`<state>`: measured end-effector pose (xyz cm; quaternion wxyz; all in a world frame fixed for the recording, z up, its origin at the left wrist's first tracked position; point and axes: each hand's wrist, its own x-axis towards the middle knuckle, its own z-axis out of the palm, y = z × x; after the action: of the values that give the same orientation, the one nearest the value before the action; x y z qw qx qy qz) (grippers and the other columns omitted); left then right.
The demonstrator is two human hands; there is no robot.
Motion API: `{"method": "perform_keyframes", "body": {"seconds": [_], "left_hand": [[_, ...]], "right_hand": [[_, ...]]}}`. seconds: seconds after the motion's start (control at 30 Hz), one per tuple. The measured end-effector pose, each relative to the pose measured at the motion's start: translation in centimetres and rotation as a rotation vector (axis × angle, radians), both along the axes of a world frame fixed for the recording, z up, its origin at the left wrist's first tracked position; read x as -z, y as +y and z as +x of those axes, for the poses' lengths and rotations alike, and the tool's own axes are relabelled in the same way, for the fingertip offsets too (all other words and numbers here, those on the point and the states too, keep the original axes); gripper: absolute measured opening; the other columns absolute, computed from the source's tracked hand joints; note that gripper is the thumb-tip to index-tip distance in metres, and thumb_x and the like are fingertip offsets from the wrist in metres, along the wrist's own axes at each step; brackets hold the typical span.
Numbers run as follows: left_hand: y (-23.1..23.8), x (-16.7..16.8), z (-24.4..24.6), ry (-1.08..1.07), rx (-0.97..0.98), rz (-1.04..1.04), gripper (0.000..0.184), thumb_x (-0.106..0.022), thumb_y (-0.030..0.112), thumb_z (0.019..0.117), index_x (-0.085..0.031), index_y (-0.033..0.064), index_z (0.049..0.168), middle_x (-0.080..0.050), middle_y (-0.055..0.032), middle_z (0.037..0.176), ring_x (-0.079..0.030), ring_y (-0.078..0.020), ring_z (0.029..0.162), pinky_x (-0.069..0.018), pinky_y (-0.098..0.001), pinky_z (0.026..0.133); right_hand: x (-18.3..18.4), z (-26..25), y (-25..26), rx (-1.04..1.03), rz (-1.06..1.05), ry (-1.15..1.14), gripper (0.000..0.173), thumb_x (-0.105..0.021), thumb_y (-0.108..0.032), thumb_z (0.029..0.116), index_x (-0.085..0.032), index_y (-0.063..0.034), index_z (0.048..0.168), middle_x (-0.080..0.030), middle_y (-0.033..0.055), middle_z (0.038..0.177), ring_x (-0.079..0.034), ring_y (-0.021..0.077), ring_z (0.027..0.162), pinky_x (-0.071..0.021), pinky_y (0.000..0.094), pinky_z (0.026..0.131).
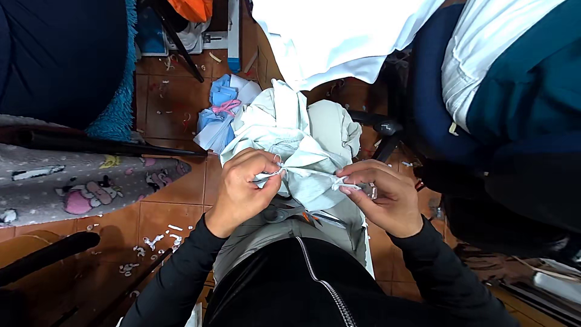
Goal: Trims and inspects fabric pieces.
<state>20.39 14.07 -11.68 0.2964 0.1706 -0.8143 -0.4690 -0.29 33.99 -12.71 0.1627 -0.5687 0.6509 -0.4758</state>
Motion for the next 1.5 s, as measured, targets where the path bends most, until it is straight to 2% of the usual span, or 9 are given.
{"method": "perform_keyframes", "body": {"seconds": [0.4,0.57,0.7,0.8,0.9,1.07,1.27,1.37,1.5], "left_hand": [[0.2,0.3,0.4,0.000,-0.012,0.005,0.004,-0.071,0.003,0.0832,-0.072,0.0020,0.080,-0.074,-0.0072,0.094,-0.069,-0.0097,0.093,-0.0557,-0.0219,0.082],[0.2,0.2,0.3,-0.005,-0.014,0.010,0.004,-0.071,0.003,0.0831,-0.072,0.0017,0.080,-0.074,-0.0072,0.094,-0.068,-0.0096,0.093,-0.0552,-0.0219,0.082],[0.1,0.2,0.3,-0.004,-0.019,0.021,0.004,-0.071,0.003,0.0832,-0.072,0.0026,0.080,-0.074,-0.0066,0.093,-0.069,-0.0102,0.094,-0.0560,-0.0232,0.083],[0.2,0.1,0.3,0.007,0.003,0.004,0.004,-0.070,0.003,0.0833,-0.072,0.0019,0.080,-0.073,-0.0071,0.093,-0.069,-0.0106,0.094,-0.0561,-0.0231,0.083],[0.4,0.3,0.5,0.024,0.052,-0.046,0.007,-0.068,0.005,0.0851,-0.072,0.0023,0.079,-0.074,-0.0084,0.091,-0.069,-0.0123,0.090,-0.0561,-0.0257,0.080],[1.2,0.7,1.1,-0.013,0.059,-0.097,0.009,-0.068,0.006,0.0846,-0.072,0.0044,0.077,-0.074,-0.0080,0.092,-0.069,-0.0141,0.088,-0.0563,-0.0281,0.078],[1.7,1.7,2.2,-0.055,0.023,-0.150,0.011,-0.067,0.007,0.0861,-0.072,0.0057,0.076,-0.075,-0.0071,0.093,-0.069,-0.0140,0.088,-0.0557,-0.0277,0.078],[1.7,1.9,2.7,-0.041,-0.026,-0.085,0.011,-0.067,0.007,0.0856,-0.072,0.0052,0.076,-0.075,-0.0064,0.091,-0.069,-0.0130,0.087,-0.0557,-0.0268,0.078],[1.3,0.4,2.7,0.054,-0.043,0.179,0.006,-0.071,0.005,0.0835,-0.069,0.0043,0.078,-0.073,-0.0048,0.091,-0.069,-0.0105,0.092,-0.0583,-0.0252,0.080]], "right_hand": [[-0.2,-0.5,-0.5,-0.061,0.094,-0.088,0.001,-0.064,-0.009,0.0905,-0.063,-0.0099,0.091,-0.067,0.0002,0.105,-0.065,0.0032,0.099,-0.0561,0.0174,0.082],[-0.1,-0.7,-0.3,-0.102,0.116,-0.214,0.034,-0.073,-0.043,0.0932,-0.070,-0.0125,0.109,-0.068,-0.0030,0.115,-0.065,0.0055,0.108,-0.0584,0.0228,0.088],[-0.1,-0.7,-0.4,-0.051,0.103,-0.222,0.019,-0.071,-0.020,0.0955,-0.068,-0.0082,0.111,-0.067,-0.0027,0.105,-0.065,0.0030,0.092,-0.0575,0.0199,0.080],[-0.6,-0.2,-0.8,-0.015,0.192,-0.170,0.038,-0.073,-0.017,0.0900,-0.059,-0.0061,0.123,-0.060,-0.0070,0.086,-0.058,-0.0006,0.075,-0.0520,0.0156,0.070],[-1.0,0.1,-1.8,0.080,0.254,-0.124,0.018,-0.070,-0.026,0.0946,-0.074,-0.0092,0.100,-0.064,-0.0060,0.083,-0.058,-0.0020,0.071,-0.0492,0.0141,0.062],[-0.4,-1.3,-5.0,-0.037,0.383,-0.012,0.017,-0.070,-0.027,0.0914,-0.077,-0.0120,0.093,-0.068,0.0066,0.123,-0.063,0.0149,0.116,-0.0534,0.0351,0.096],[0.1,-1.0,-7.7,-0.174,0.567,0.071,0.018,-0.067,-0.021,0.0955,-0.080,-0.0099,0.099,-0.077,0.0074,0.106,-0.073,0.0204,0.100,-0.0571,0.0467,0.087],[-0.4,-0.7,-6.8,-0.082,0.390,0.112,0.014,-0.072,-0.021,0.0905,-0.080,-0.0093,0.093,-0.077,0.0052,0.100,-0.074,0.0153,0.094,-0.0603,0.0382,0.083],[-3.6,-0.6,-4.2,-0.024,0.157,-0.328,0.007,-0.080,-0.022,0.0849,-0.076,-0.0190,0.089,-0.075,-0.0066,0.101,-0.071,0.0038,0.090,-0.0607,0.0207,0.077]]}}
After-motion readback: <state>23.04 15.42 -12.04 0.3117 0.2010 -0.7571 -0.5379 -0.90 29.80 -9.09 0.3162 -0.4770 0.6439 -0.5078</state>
